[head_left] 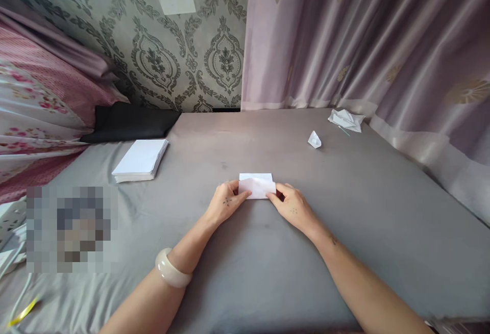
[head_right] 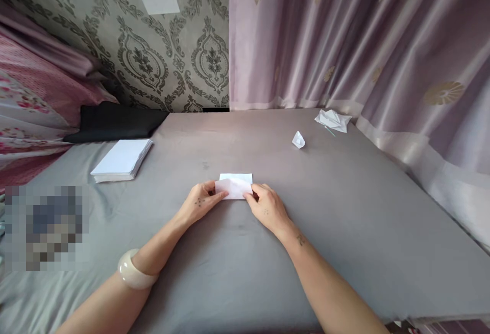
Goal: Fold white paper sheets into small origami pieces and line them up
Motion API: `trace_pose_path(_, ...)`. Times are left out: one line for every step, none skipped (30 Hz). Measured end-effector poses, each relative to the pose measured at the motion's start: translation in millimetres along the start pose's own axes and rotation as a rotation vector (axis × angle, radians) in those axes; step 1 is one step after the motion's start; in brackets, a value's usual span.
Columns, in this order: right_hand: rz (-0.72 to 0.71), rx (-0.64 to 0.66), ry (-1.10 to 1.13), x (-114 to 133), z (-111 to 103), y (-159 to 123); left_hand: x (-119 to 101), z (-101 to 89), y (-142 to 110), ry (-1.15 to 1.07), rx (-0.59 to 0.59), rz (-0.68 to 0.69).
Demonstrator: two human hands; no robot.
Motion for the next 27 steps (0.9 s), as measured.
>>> trace_pose_path(-0.047,0.015,0.028,-1.1,-0.6,-0.6,0.7,-1.6,-0.6,0.02,0.033,0.056)
trace_pose_path(-0.1,0.017,0.07,-2.5,-1.5,-0.8,1.3,-3.3,-1.3,0.045,0.056,0.118)
trace_pose_path(-0.154,0.006,0.128,-3.9,-2.4,-0.6,1.8,-4.9,-1.8,0.067,0.069,0.18)
trace_pose_path(-0.204,-0.013,0.197,-5.5,-3.3,0.1,2.5,-6.4,-2.2,0.085,0.07,0.236)
trace_pose_path(-0.248,-0.031,0.269,-7.0,-3.9,1.1,3.3,-7.4,-2.2,0.103,0.066,0.284)
trace_pose_path(-0.292,-0.038,0.333,-8.1,-4.3,2.2,4.3,-7.8,-2.1,0.124,0.064,0.327)
trace_pose_path(-0.335,-0.035,0.379,-8.9,-4.3,3.2,5.4,-7.6,-1.7,0.152,0.065,0.368)
trace_pose_path(-0.374,-0.027,0.4,-9.1,-4.2,3.9,6.6,-7.0,-1.4,0.188,0.07,0.408)
trace_pose_path(-0.408,-0.024,0.398,-9.0,-4.1,4.2,7.6,-6.0,-1.1,0.231,0.075,0.451)
trace_pose_path(-0.438,-0.029,0.378,-8.7,-4.2,4.1,8.3,-5.1,-1.1,0.277,0.075,0.494)
trace_pose_path(-0.464,-0.043,0.346,-8.2,-4.4,3.5,8.7,-4.3,-1.2,0.322,0.072,0.532)
trace_pose_path(-0.485,-0.066,0.306,-7.6,-4.6,2.6,8.9,-3.8,-1.6,0.362,0.062,0.562)
trace_pose_path(-0.504,-0.092,0.263,-7.1,-4.7,1.5,8.8,-3.7,-1.9,0.396,0.047,0.581)
trace_pose_path(-0.519,-0.117,0.222,-6.6,-4.6,0.2,8.7,-3.9,-2.2,0.424,0.031,0.588)
trace_pose_path(-0.531,-0.132,0.186,-6.2,-4.2,-1.2,8.6,-4.2,-2.5,0.442,0.021,0.586)
trace_pose_path(-0.537,-0.13,0.157,-5.7,-3.5,-2.6,8.8,-4.5,-2.6,0.449,0.026,0.58)
trace_pose_path(-0.532,-0.109,0.135,-5.3,-2.5,-4.0,9.2,-4.5,-2.7,0.444,0.045,0.573)
trace_pose_path(-0.516,-0.069,0.115,-4.9,-1.3,-5.2,9.6,-4.4,-2.9,0.433,0.073,0.569)
trace_pose_path(-0.493,-0.017,0.094,-4.4,-0.2,-6.3,9.9,-4.1,-3.3,0.419,0.108,0.567)
trace_pose_path(-0.466,0.031,0.073,-4.0,0.6,-7.3,10.0,-3.9,-3.9,0.407,0.139,0.564)
trace_pose_path(-0.433,0.066,0.055,-3.6,1.0,-8.1,9.8,-3.6,-4.8,0.397,0.161,0.56)
trace_pose_path(-0.397,0.089,0.039,-3.3,0.9,-8.6,9.2,-3.5,-5.9,0.392,0.169,0.547)
trace_pose_path(-0.363,0.099,0.03,-3.1,0.5,-8.8,8.3,-3.3,-7.0,0.39,0.166,0.529)
trace_pose_path(-0.33,0.1,0.028,-2.9,-0.1,-8.7,7.1,-3.0,-7.9,0.386,0.161,0.508)
trace_pose_path(-0.296,0.097,0.032,-2.9,-0.6,-8.2,5.7,-2.4,-8.6,0.376,0.15,0.483)
trace_pose_path(-0.262,0.093,0.04,-2.8,-0.9,-7.3,4.4,-1.8,-8.7,0.358,0.129,0.449)
trace_pose_path(-0.226,0.089,0.051,-2.7,-0.9,-6.2,3.4,-1.1,-8.2,0.333,0.1,0.401)
Point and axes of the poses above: each hand's wrist, its own y-axis towards the middle knuckle, its own z-axis out of the palm, x = y × z, the point moved 2 cm from there along y, towards the middle knuckle, and after that the axes turned 13 degrees about z, right-handed, at the moved point
